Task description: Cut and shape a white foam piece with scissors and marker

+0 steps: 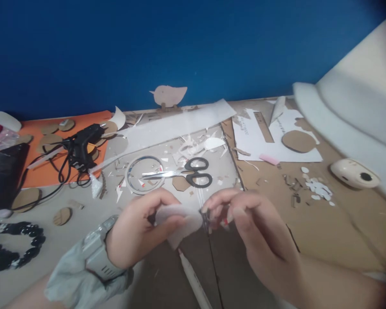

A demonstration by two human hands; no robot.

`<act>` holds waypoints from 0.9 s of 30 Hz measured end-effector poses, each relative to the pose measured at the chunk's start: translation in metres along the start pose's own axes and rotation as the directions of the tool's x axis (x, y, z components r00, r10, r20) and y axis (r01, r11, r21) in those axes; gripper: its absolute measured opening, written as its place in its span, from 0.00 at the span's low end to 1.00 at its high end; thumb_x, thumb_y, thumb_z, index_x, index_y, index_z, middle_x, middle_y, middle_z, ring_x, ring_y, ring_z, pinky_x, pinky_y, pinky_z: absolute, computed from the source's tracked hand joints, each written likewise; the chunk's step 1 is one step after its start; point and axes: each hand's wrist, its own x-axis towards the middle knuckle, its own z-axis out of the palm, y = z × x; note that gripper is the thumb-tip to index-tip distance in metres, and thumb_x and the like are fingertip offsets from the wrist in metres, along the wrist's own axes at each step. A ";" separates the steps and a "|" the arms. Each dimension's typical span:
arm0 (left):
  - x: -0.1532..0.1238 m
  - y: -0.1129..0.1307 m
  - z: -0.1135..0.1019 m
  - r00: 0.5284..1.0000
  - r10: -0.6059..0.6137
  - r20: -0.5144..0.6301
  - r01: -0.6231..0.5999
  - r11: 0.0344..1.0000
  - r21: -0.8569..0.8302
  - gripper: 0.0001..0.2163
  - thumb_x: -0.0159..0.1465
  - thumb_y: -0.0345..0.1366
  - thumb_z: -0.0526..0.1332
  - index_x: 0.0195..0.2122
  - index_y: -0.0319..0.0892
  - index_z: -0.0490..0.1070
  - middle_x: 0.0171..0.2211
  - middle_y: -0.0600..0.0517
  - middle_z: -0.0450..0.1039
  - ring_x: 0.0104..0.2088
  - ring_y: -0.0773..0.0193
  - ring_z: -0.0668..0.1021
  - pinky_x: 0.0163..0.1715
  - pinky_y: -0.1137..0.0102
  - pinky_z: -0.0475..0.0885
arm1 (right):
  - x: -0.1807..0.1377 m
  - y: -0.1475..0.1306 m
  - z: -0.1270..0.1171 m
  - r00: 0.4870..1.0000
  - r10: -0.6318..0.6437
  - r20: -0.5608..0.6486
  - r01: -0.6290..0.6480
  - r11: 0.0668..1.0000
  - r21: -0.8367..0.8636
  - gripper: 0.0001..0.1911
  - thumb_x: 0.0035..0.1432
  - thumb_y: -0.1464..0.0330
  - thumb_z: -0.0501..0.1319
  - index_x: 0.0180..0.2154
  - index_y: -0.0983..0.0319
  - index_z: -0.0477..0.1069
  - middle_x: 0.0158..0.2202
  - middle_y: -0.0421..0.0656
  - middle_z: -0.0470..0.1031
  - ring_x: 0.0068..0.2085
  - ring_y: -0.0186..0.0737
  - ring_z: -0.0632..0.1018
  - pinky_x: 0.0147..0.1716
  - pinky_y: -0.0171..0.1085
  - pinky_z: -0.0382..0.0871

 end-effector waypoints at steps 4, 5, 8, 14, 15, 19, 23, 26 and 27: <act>-0.005 -0.005 0.005 0.981 0.134 -0.143 -0.138 0.990 -0.022 0.04 0.59 0.30 0.64 0.35 0.44 0.70 0.30 0.54 0.78 0.29 0.67 0.80 0.27 0.76 0.74 | -0.002 -0.002 -0.005 0.986 -0.152 0.067 0.162 0.968 -0.192 0.09 0.62 0.78 0.49 0.37 0.59 0.62 0.47 0.44 0.71 0.48 0.40 0.72 0.46 0.39 0.67; -0.006 -0.006 0.006 0.971 0.174 -0.164 -0.186 0.980 -0.064 0.07 0.59 0.28 0.64 0.36 0.45 0.70 0.32 0.54 0.79 0.33 0.66 0.81 0.30 0.76 0.75 | -0.002 -0.003 -0.006 0.976 -0.187 0.110 0.207 0.954 -0.217 0.10 0.60 0.79 0.51 0.37 0.59 0.62 0.49 0.44 0.70 0.48 0.41 0.72 0.46 0.39 0.68; -0.009 -0.009 0.008 0.953 0.237 -0.190 -0.272 0.944 -0.186 0.13 0.58 0.23 0.63 0.40 0.47 0.68 0.38 0.54 0.80 0.39 0.63 0.81 0.37 0.71 0.78 | -0.001 -0.008 -0.009 0.938 -0.278 0.206 0.323 0.916 -0.237 0.11 0.54 0.80 0.54 0.37 0.59 0.62 0.50 0.43 0.71 0.44 0.40 0.74 0.43 0.39 0.69; -0.009 -0.006 0.001 0.970 0.224 -0.096 -0.238 0.956 -0.174 0.17 0.60 0.22 0.60 0.43 0.55 0.66 0.43 0.56 0.78 0.43 0.61 0.80 0.40 0.63 0.78 | -0.002 -0.012 -0.010 0.939 -0.246 0.240 0.317 0.890 -0.328 0.10 0.56 0.78 0.54 0.35 0.56 0.61 0.51 0.41 0.72 0.42 0.41 0.75 0.43 0.41 0.69; -0.009 -0.005 0.000 0.971 0.226 -0.076 -0.236 0.958 -0.164 0.18 0.60 0.22 0.60 0.43 0.55 0.66 0.43 0.56 0.78 0.43 0.61 0.80 0.41 0.63 0.78 | -0.003 -0.011 -0.010 0.944 -0.226 0.239 0.298 0.896 -0.330 0.10 0.56 0.78 0.54 0.35 0.56 0.61 0.52 0.41 0.71 0.43 0.42 0.75 0.43 0.41 0.70; -0.008 -0.003 -0.002 0.965 0.253 -0.065 -0.260 0.955 -0.142 0.14 0.62 0.24 0.59 0.43 0.53 0.65 0.43 0.53 0.79 0.43 0.60 0.80 0.39 0.62 0.78 | -0.004 -0.010 -0.011 0.946 -0.202 0.253 0.279 0.906 -0.320 0.12 0.54 0.78 0.54 0.37 0.54 0.61 0.51 0.43 0.72 0.42 0.43 0.76 0.39 0.41 0.71; -0.008 -0.003 0.000 0.973 0.222 -0.069 -0.229 0.965 -0.127 0.09 0.63 0.27 0.59 0.40 0.50 0.65 0.41 0.51 0.79 0.41 0.59 0.81 0.38 0.63 0.79 | -0.001 -0.010 -0.011 0.943 -0.213 0.257 0.291 0.902 -0.319 0.15 0.52 0.79 0.54 0.37 0.54 0.61 0.49 0.43 0.73 0.40 0.43 0.76 0.39 0.41 0.70; -0.009 -0.006 0.002 0.969 0.219 -0.116 -0.234 0.962 -0.140 0.10 0.61 0.26 0.60 0.40 0.49 0.66 0.40 0.52 0.80 0.41 0.60 0.81 0.38 0.65 0.79 | 0.000 -0.011 -0.010 0.947 -0.210 0.243 0.281 0.909 -0.309 0.16 0.50 0.80 0.54 0.37 0.55 0.61 0.50 0.40 0.72 0.42 0.42 0.75 0.42 0.41 0.68; -0.010 -0.007 0.003 0.965 0.220 -0.142 -0.241 0.959 -0.148 0.11 0.61 0.25 0.61 0.40 0.49 0.66 0.40 0.53 0.80 0.41 0.61 0.81 0.38 0.66 0.78 | 0.000 -0.011 -0.010 0.948 -0.210 0.241 0.279 0.910 -0.305 0.16 0.50 0.81 0.54 0.37 0.55 0.61 0.50 0.40 0.72 0.43 0.41 0.74 0.43 0.41 0.68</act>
